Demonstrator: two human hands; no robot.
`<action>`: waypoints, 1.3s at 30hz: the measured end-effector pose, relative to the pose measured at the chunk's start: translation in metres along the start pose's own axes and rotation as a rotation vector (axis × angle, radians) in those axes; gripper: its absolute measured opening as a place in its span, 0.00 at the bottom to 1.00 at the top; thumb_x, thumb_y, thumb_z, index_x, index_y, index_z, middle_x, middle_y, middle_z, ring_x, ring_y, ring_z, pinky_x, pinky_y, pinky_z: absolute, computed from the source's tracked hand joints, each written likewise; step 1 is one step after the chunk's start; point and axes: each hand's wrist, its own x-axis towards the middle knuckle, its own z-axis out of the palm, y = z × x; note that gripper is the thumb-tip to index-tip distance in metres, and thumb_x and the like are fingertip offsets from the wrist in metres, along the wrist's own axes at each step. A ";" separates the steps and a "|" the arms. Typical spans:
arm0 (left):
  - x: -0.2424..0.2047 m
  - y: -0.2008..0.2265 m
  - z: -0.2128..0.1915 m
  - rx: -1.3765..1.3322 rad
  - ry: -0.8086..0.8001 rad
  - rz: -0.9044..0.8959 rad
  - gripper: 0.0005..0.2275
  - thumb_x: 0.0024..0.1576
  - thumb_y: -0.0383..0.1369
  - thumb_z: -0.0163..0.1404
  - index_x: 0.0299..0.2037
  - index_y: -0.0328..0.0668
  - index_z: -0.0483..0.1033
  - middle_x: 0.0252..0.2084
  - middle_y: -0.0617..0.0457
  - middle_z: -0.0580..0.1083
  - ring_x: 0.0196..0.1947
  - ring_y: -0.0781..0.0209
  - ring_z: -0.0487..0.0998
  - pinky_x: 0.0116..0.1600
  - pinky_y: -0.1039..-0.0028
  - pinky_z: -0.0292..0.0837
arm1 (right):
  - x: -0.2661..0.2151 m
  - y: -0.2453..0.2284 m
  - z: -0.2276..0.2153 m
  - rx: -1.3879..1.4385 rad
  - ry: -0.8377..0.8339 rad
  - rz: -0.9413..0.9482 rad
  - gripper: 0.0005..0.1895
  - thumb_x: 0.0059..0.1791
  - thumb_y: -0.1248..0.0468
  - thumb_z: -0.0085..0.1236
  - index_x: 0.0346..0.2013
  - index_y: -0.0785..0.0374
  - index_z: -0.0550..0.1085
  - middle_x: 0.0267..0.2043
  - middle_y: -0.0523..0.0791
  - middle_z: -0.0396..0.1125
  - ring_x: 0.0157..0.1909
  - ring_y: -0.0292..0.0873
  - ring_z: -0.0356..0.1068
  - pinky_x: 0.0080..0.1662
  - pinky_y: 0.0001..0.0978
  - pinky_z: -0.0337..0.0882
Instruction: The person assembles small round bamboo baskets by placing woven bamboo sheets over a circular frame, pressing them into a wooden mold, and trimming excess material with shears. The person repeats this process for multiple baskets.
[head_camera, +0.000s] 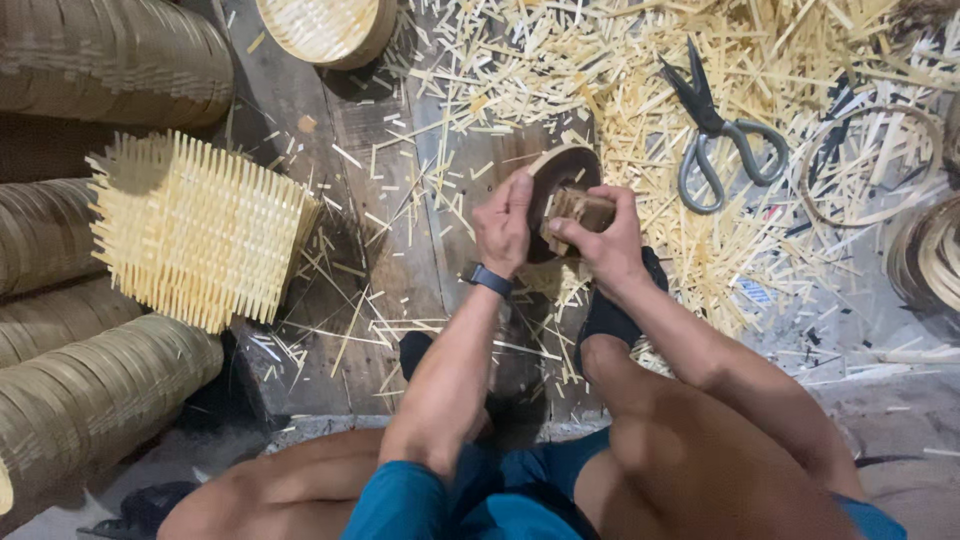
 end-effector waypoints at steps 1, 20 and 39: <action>0.002 -0.016 -0.002 0.061 -0.001 -0.049 0.23 0.66 0.50 0.43 0.52 0.39 0.83 0.35 0.48 0.81 0.35 0.60 0.79 0.42 0.71 0.73 | 0.001 0.002 -0.004 0.049 -0.031 0.037 0.36 0.38 0.59 0.69 0.53 0.61 0.59 0.47 0.49 0.62 0.47 0.43 0.68 0.45 0.35 0.77; -0.043 -0.037 -0.003 0.722 -0.284 0.568 0.19 0.54 0.24 0.53 0.57 0.35 0.74 0.66 0.40 0.71 0.70 0.46 0.67 0.72 0.57 0.65 | 0.062 0.012 -0.124 -1.032 0.394 -0.072 0.48 0.35 0.51 0.77 0.64 0.59 0.62 0.60 0.59 0.53 0.64 0.65 0.54 0.60 0.56 0.61; 0.249 -0.014 -0.165 0.890 0.134 0.620 0.11 0.55 0.22 0.51 0.43 0.43 0.84 0.51 0.48 0.80 0.54 0.43 0.77 0.58 0.60 0.73 | 0.065 0.036 -0.133 -1.099 0.405 -0.140 0.48 0.36 0.48 0.76 0.64 0.60 0.64 0.61 0.58 0.55 0.63 0.63 0.59 0.59 0.55 0.65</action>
